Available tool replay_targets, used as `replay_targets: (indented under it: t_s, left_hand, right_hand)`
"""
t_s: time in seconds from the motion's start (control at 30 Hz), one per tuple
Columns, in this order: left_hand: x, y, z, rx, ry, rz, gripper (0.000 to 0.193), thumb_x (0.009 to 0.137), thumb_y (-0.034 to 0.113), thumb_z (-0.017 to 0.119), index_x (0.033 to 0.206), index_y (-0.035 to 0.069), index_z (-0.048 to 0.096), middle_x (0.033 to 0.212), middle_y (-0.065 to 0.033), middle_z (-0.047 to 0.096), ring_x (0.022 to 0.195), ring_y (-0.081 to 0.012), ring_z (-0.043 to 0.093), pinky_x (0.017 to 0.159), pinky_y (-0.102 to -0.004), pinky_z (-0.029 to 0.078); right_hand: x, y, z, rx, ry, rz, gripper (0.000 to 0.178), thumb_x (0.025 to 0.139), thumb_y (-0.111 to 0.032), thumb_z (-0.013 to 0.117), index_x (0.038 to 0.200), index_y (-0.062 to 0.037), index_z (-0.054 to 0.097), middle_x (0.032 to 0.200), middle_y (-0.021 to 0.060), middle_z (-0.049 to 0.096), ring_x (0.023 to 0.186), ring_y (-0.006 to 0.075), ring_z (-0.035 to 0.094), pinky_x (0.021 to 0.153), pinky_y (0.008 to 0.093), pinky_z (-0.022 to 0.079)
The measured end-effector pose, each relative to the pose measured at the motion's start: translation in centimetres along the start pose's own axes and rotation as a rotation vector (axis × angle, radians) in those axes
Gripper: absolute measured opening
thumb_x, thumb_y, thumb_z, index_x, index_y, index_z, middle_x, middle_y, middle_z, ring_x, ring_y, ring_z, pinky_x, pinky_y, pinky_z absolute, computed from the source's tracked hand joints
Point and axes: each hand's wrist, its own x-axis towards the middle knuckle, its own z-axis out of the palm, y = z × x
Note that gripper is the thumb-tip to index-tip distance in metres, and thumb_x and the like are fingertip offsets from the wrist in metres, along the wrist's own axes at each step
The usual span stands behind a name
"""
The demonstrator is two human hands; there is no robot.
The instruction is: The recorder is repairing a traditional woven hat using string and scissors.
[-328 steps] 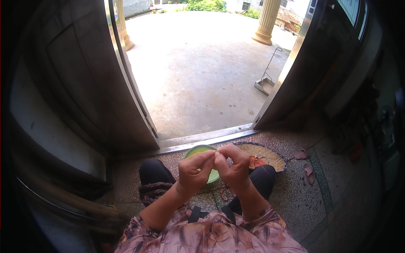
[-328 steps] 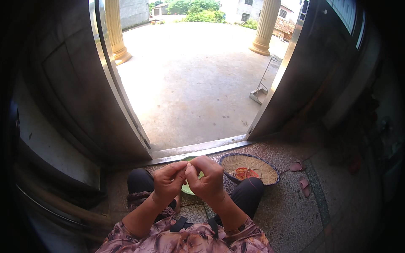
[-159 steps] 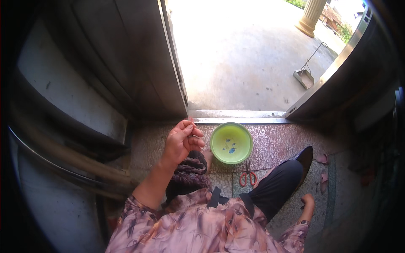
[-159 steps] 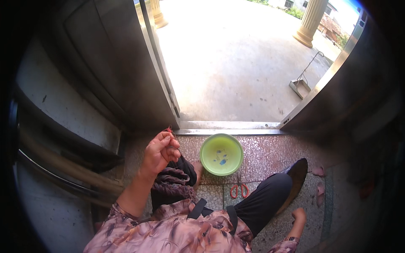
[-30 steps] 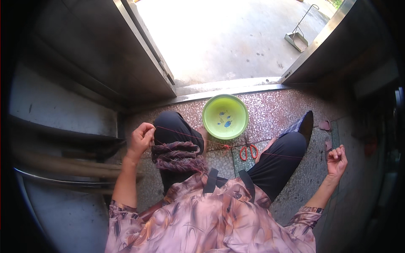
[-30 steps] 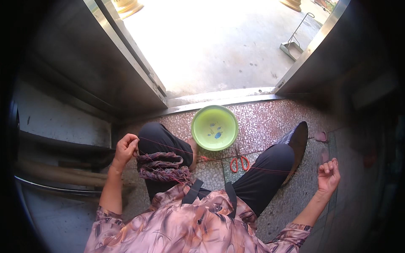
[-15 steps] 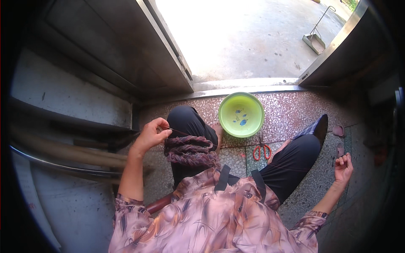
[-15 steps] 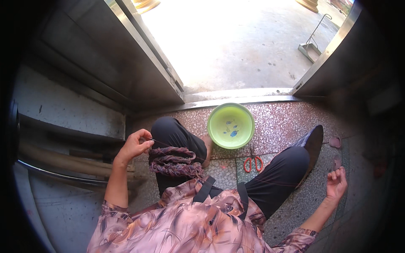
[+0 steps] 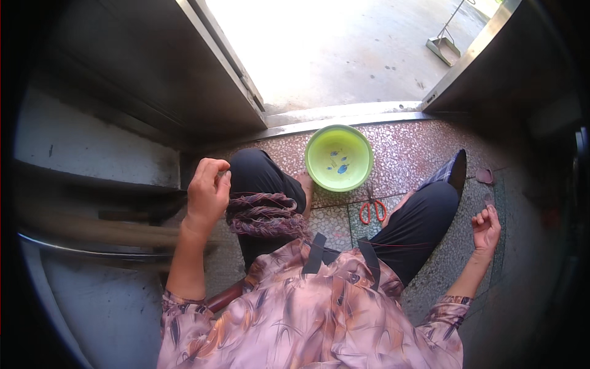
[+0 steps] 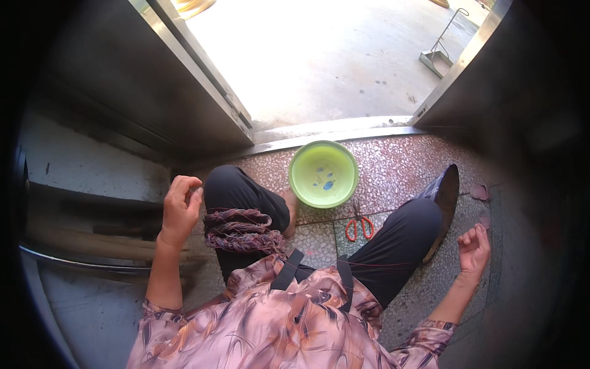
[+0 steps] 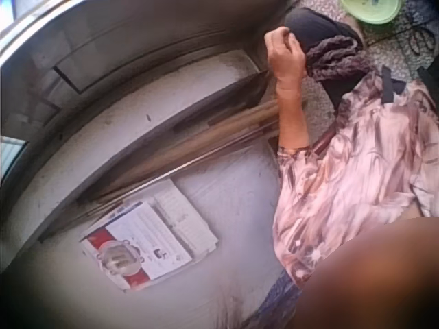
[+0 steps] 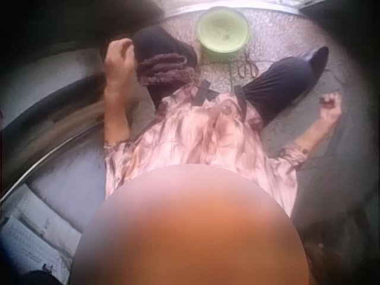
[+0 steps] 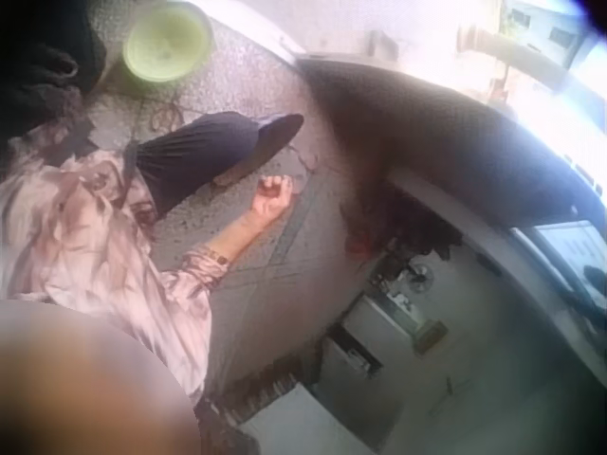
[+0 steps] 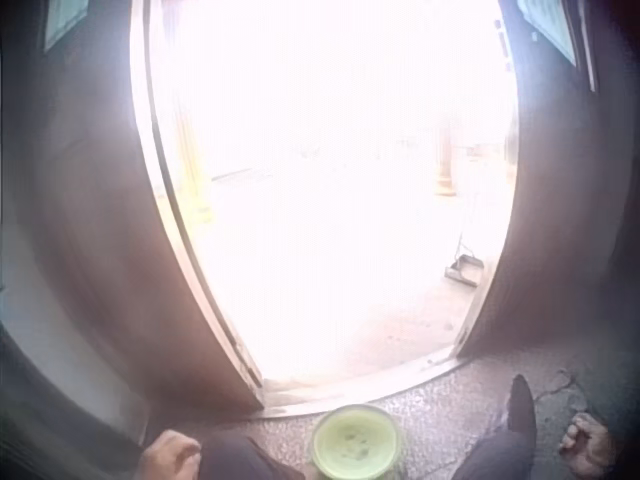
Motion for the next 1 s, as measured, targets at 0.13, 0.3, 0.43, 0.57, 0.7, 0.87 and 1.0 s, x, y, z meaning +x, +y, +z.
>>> replay_targets:
  t_s: [0.13, 0.3, 0.43, 0.57, 0.7, 0.87, 1.0]
  left_hand:
    - [-1.5, 5.6, 3.1, -0.370, -0.270, -0.016, 0.018, 0.077, -0.005, 0.059, 0.094, 0.001, 0.059, 0.085, -0.0117, 0.059, 0.067, -0.0232, 0.058, 0.060, -0.0311, 0.047]
    - [-3.4, 9.0, 8.6, -0.384, -0.740, 0.142, 0.020, 0.083, 0.008, 0.054, 0.100, 0.001, 0.061, 0.093, -0.0171, 0.062, 0.087, -0.0340, 0.060, 0.076, -0.0391, 0.049]
    - [-2.7, 9.0, 9.9, -0.128, -1.194, 0.181, 0.023, 0.084, 0.008, 0.052, 0.104, 0.001, 0.061, 0.090, -0.0167, 0.063, 0.088, -0.0341, 0.061, 0.078, -0.0374, 0.049]
    - [-0.7, 8.5, 10.0, -0.505, -1.525, -0.290, 0.021, 0.092, 0.017, 0.052, 0.101, 0.001, 0.062, 0.078, -0.0043, 0.063, 0.064, -0.0132, 0.060, 0.061, -0.0260, 0.049]
    - [-0.7, 6.9, 10.2, -0.989, -1.362, -0.644, 0.020, 0.092, 0.017, 0.055, 0.097, -0.001, 0.061, 0.069, 0.0003, 0.054, 0.051, -0.0036, 0.043, 0.046, -0.0175, 0.035]
    - [-0.8, 6.9, 9.5, -1.222, -1.168, -0.803, 0.015, 0.091, 0.014, 0.056, 0.096, 0.000, 0.061, 0.068, -0.0001, 0.055, 0.049, -0.0036, 0.043, 0.042, -0.0160, 0.033]
    - [-0.7, 7.1, 9.4, -1.324, -1.056, -0.847, 0.016, 0.091, 0.014, 0.057, 0.095, -0.002, 0.060, 0.070, -0.0017, 0.059, 0.049, -0.0043, 0.046, 0.042, -0.0148, 0.034]
  right_hand:
    - [0.9, 1.2, 1.6, -0.081, 0.036, 0.022, 0.008, 0.089, -0.013, 0.053, 0.096, -0.0085, 0.055, 0.069, -0.0002, 0.051, 0.059, 0.0116, 0.049, 0.062, 0.0285, 0.047]
    - [1.1, 2.2, 1.6, -0.167, 0.100, 0.018, 0.008, 0.088, -0.012, 0.054, 0.094, -0.0071, 0.055, 0.069, 0.0012, 0.055, 0.056, 0.0123, 0.052, 0.060, 0.0294, 0.049]
    - [2.2, 3.0, 1.2, -0.302, 0.169, 0.011, 0.010, 0.088, -0.013, 0.055, 0.095, -0.0060, 0.055, 0.069, 0.0024, 0.058, 0.053, 0.0118, 0.054, 0.052, 0.0269, 0.050]
    - [3.8, 2.7, -1.6, -0.874, 0.258, 0.091, 0.018, 0.085, -0.015, 0.058, 0.100, -0.0052, 0.057, 0.078, 0.0065, 0.063, 0.065, 0.0155, 0.061, 0.059, 0.0287, 0.052]
    - [0.9, 0.9, 6.1, -1.308, 0.253, -0.639, 0.018, 0.084, -0.007, 0.057, 0.101, -0.0026, 0.058, 0.087, 0.0094, 0.062, 0.080, 0.0200, 0.060, 0.071, 0.0292, 0.049]
    - [-7.4, 1.3, 20.5, -1.014, -0.418, -0.816, 0.011, 0.080, 0.005, 0.057, 0.089, 0.0010, 0.061, 0.087, 0.0109, 0.061, 0.079, 0.0231, 0.059, 0.072, 0.0295, 0.046]
    - [-11.5, 4.8, 24.6, -0.811, -1.111, -0.231, 0.014, 0.075, 0.002, 0.063, 0.089, 0.0003, 0.063, 0.074, 0.0124, 0.062, 0.065, 0.0265, 0.062, 0.058, 0.0320, 0.049]
